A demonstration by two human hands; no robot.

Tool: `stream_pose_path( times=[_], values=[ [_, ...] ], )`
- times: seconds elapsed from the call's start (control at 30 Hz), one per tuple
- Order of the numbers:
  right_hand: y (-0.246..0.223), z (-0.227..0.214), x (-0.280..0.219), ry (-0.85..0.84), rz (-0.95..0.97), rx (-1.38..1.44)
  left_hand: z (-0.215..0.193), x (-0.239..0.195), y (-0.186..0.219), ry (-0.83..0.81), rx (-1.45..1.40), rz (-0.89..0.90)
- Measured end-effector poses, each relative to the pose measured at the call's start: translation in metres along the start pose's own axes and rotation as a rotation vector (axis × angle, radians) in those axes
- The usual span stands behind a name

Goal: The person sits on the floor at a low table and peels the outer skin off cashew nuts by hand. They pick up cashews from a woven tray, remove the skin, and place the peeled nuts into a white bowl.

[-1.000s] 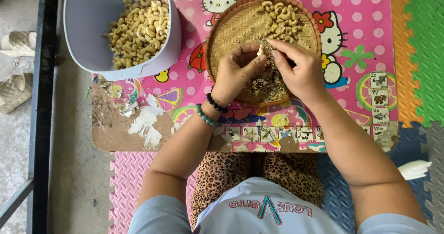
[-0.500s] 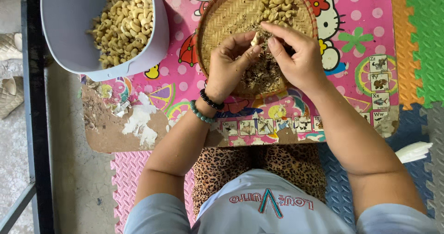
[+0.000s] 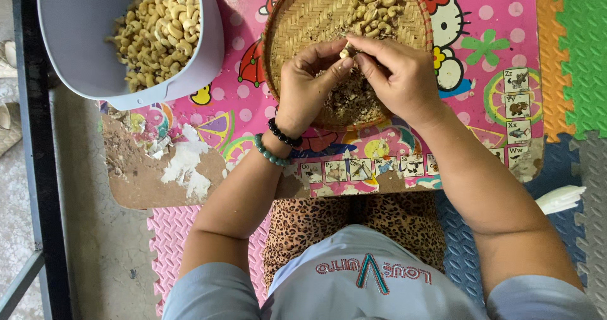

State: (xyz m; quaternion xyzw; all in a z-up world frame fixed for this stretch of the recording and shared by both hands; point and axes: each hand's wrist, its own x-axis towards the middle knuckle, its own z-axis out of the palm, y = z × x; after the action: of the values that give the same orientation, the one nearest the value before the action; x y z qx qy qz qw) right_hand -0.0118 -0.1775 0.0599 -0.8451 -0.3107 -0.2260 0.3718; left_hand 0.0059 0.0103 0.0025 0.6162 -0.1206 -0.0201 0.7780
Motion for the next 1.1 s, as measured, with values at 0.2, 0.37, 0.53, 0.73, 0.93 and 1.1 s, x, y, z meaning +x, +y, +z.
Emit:
stream_pose_path(
  times=[0.2, 0.37, 0.53, 0.73, 0.93, 1.1],
  values=[
    [0.011, 0.007, -0.003, 0.058, -0.215, -0.548, 0.004, 0.0, 0.011, 0.039, -0.066, -0.186],
    [0.011, 0.007, -0.006, 0.002, 0.04, 0.032, 0.0, 0.0, 0.016, -0.003, -0.179, -0.218],
    [-0.002, -0.004, 0.002, -0.05, 0.069, 0.176, 0.002, -0.006, 0.017, 0.007, -0.261, -0.188],
    [-0.006, -0.005, 0.002, -0.045, 0.069, 0.101, 0.003, -0.003, 0.011, 0.024, -0.278, -0.062],
    [-0.004, -0.004, 0.001, -0.01, 0.014, 0.034, 0.005, -0.003, 0.015, 0.041, -0.04, 0.038],
    [0.002, 0.001, -0.003, 0.01, -0.072, -0.153, 0.003, -0.002, 0.01, 0.046, -0.03, 0.021]
  ],
)
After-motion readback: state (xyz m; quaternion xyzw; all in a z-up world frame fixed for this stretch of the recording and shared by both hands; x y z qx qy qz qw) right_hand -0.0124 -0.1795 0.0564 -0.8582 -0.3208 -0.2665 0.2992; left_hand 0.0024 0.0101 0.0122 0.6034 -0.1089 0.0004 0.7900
